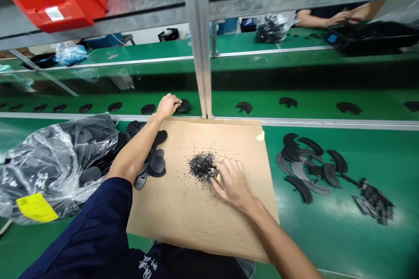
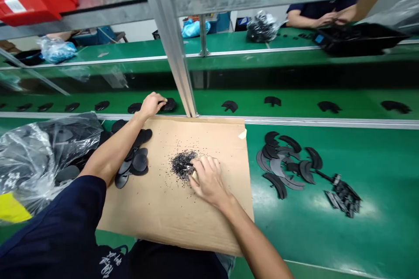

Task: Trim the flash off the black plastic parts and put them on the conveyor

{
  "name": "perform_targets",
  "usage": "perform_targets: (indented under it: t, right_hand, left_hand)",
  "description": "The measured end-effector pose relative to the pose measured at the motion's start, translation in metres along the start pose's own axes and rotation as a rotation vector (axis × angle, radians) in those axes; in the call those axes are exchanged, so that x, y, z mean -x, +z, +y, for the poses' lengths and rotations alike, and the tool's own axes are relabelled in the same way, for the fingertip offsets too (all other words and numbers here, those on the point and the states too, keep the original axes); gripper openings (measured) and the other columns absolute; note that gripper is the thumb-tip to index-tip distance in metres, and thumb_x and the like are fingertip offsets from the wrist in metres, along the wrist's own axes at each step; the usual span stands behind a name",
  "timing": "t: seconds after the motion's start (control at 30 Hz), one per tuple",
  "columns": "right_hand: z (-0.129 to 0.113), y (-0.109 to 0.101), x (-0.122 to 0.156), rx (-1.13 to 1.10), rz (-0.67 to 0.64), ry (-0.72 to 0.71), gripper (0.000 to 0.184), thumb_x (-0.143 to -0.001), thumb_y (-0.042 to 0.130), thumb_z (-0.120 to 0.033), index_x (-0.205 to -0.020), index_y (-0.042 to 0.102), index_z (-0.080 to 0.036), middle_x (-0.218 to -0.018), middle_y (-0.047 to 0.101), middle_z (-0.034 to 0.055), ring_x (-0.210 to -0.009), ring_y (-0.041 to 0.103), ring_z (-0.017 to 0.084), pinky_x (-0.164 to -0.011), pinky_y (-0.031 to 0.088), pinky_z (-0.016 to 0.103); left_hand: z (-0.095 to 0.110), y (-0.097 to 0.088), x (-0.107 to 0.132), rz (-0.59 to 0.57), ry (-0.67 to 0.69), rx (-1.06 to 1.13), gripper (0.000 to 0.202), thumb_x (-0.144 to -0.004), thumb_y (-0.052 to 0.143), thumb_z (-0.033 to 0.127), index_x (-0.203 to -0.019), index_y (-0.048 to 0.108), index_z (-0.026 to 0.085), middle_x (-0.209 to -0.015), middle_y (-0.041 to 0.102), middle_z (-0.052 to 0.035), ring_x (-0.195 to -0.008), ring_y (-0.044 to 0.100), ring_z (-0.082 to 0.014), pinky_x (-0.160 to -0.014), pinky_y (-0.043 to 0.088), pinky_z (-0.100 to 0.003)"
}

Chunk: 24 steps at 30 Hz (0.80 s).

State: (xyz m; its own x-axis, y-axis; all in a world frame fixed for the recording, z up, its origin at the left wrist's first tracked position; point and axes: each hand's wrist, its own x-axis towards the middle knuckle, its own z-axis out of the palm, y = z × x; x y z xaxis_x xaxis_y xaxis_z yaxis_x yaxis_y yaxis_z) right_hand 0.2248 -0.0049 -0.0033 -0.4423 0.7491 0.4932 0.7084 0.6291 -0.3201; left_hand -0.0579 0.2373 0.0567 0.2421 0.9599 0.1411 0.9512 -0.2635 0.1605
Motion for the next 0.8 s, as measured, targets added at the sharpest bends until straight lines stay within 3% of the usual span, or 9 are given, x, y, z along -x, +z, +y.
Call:
perform_targets:
  t: [0.13, 0.23, 0.3, 0.37, 0.43, 0.53, 0.63, 0.7, 0.8]
  right_hand:
    - [0.001, 0.004, 0.004, 0.016, -0.101, -0.042, 0.028, -0.086, 0.060, -0.015, -0.114, 0.061, -0.017, -0.097, 0.062, 0.0085, -0.090, 0.049, 0.023, -0.080, 0.040, 0.036]
    - [0.003, 0.005, 0.005, 0.017, -0.133, -0.085, 0.029, -0.088, 0.063, -0.015, -0.116, 0.061, -0.021, -0.100, 0.063, 0.0069, -0.096, 0.050, 0.023, -0.091, 0.042, 0.039]
    - [0.004, 0.004, 0.004, 0.015, -0.117, -0.084, 0.030, -0.089, 0.065, -0.015, -0.118, 0.062, -0.024, -0.103, 0.064, 0.0058, -0.101, 0.051, 0.023, -0.101, 0.040, 0.043]
    - [0.004, 0.003, 0.005, 0.015, -0.113, -0.066, 0.032, -0.090, 0.067, -0.016, -0.119, 0.062, -0.026, -0.106, 0.065, 0.0057, -0.103, 0.051, 0.023, -0.105, 0.039, 0.045]
    - [0.005, 0.003, 0.005, 0.019, -0.132, -0.052, 0.034, -0.089, 0.070, -0.018, -0.121, 0.062, -0.026, -0.106, 0.065, 0.0068, -0.103, 0.051, 0.023, -0.100, 0.041, 0.043]
    - [0.007, 0.004, 0.007, 0.045, -0.146, -0.052, 0.037, -0.089, 0.067, -0.014, -0.124, 0.063, -0.023, -0.104, 0.066, 0.0078, -0.101, 0.052, 0.023, -0.092, 0.043, 0.040]
    - [0.012, 0.006, 0.010, 0.061, -0.103, -0.052, 0.039, -0.088, 0.059, -0.006, -0.124, 0.064, -0.021, -0.101, 0.068, 0.0077, -0.095, 0.054, 0.022, -0.087, 0.043, 0.038]
    - [0.016, 0.006, 0.010, 0.050, -0.046, -0.039, 0.039, -0.088, 0.056, -0.003, -0.121, 0.066, -0.020, -0.099, 0.070, 0.0081, -0.094, 0.056, 0.022, -0.085, 0.044, 0.037]
    - [0.023, 0.004, 0.009, 0.021, 0.071, -0.029, 0.035, -0.089, 0.056, -0.002, -0.118, 0.068, -0.018, -0.094, 0.071, 0.0083, -0.091, 0.059, 0.022, -0.080, 0.044, 0.036]
  left_hand:
    - [0.006, 0.012, 0.005, -0.033, 0.023, -0.020, 0.025, -0.089, 0.053, 0.019, -0.094, 0.077, 0.014, -0.099, 0.076, -0.0165, -0.104, 0.064, -0.0336, -0.089, 0.050, -0.042]
    - [0.022, 0.016, 0.024, -0.132, 0.121, 0.005, 0.026, -0.093, 0.055, 0.029, -0.085, 0.077, 0.017, -0.087, 0.076, -0.0114, -0.090, 0.068, -0.0289, -0.079, 0.051, -0.035]
    - [0.046, 0.021, 0.037, -0.253, 0.307, 0.104, 0.032, -0.096, 0.056, 0.040, -0.082, 0.075, 0.020, -0.078, 0.074, -0.0045, -0.076, 0.067, -0.0212, -0.073, 0.050, -0.029]
    - [0.081, 0.030, 0.043, -0.344, 0.587, 0.278, 0.042, -0.103, 0.047, 0.047, -0.085, 0.074, 0.019, -0.077, 0.073, -0.0027, -0.070, 0.064, -0.0177, -0.074, 0.050, -0.028]
    - [0.121, 0.042, 0.035, -0.289, 0.689, 0.354, 0.043, -0.106, 0.041, 0.044, -0.090, 0.072, 0.018, -0.089, 0.074, -0.0063, -0.085, 0.066, -0.0208, -0.086, 0.051, -0.033]
    - [0.177, 0.063, 0.004, -0.236, 0.469, 0.357, 0.031, -0.105, 0.044, 0.031, -0.114, 0.070, 0.017, -0.124, 0.071, -0.0121, -0.118, 0.062, -0.0257, -0.108, 0.044, -0.041]
    - [0.212, 0.075, -0.031, -0.202, 0.317, 0.348, 0.029, -0.101, 0.049, 0.023, -0.118, 0.070, 0.012, -0.131, 0.066, -0.0199, -0.122, 0.060, -0.0319, -0.106, 0.045, -0.048]
    - [0.220, 0.076, -0.044, -0.181, 0.241, 0.350, 0.021, -0.097, 0.055, 0.017, -0.108, 0.072, 0.012, -0.120, 0.069, -0.0191, -0.115, 0.063, -0.0307, -0.101, 0.048, -0.044]
    - [0.213, 0.067, -0.046, -0.122, 0.202, 0.372, 0.015, -0.094, 0.058, 0.011, -0.099, 0.071, 0.014, -0.110, 0.070, -0.0150, -0.106, 0.065, -0.0257, -0.094, 0.050, -0.036]
